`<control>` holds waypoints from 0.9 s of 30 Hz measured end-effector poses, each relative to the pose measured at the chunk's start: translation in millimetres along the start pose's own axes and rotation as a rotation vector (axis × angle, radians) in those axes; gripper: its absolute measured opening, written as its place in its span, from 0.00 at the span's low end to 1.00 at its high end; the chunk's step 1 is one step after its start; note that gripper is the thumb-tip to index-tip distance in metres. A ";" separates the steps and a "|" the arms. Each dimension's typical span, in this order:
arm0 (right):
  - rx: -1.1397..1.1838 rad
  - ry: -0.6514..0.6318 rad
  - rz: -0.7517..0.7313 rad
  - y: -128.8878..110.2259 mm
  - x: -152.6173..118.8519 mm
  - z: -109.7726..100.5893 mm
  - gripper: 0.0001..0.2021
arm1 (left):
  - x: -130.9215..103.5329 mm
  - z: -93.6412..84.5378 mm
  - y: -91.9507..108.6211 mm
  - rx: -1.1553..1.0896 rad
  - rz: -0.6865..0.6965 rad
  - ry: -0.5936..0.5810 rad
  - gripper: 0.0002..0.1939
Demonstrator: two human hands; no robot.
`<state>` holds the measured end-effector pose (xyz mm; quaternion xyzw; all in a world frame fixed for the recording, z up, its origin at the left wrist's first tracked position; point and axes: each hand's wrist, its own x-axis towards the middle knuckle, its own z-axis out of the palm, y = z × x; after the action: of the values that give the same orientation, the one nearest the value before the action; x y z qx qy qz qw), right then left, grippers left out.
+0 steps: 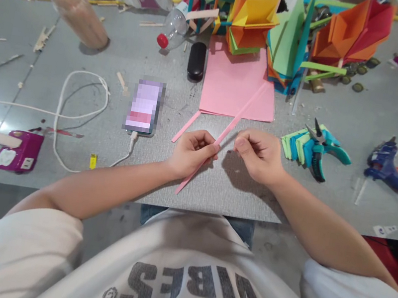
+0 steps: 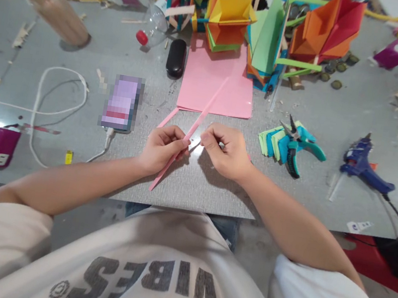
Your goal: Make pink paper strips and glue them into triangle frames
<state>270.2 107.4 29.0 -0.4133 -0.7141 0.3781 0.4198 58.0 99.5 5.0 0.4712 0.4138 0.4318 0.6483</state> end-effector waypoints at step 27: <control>0.211 0.068 0.203 -6.0 0.7 12.1 0.25 | -5.1 -2.6 -13.1 0.218 0.375 -0.026 0.19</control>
<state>257.3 103.5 30.1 -0.4494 -0.6102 0.4774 0.4447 56.3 92.9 -7.6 0.6128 0.3547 0.4914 0.5071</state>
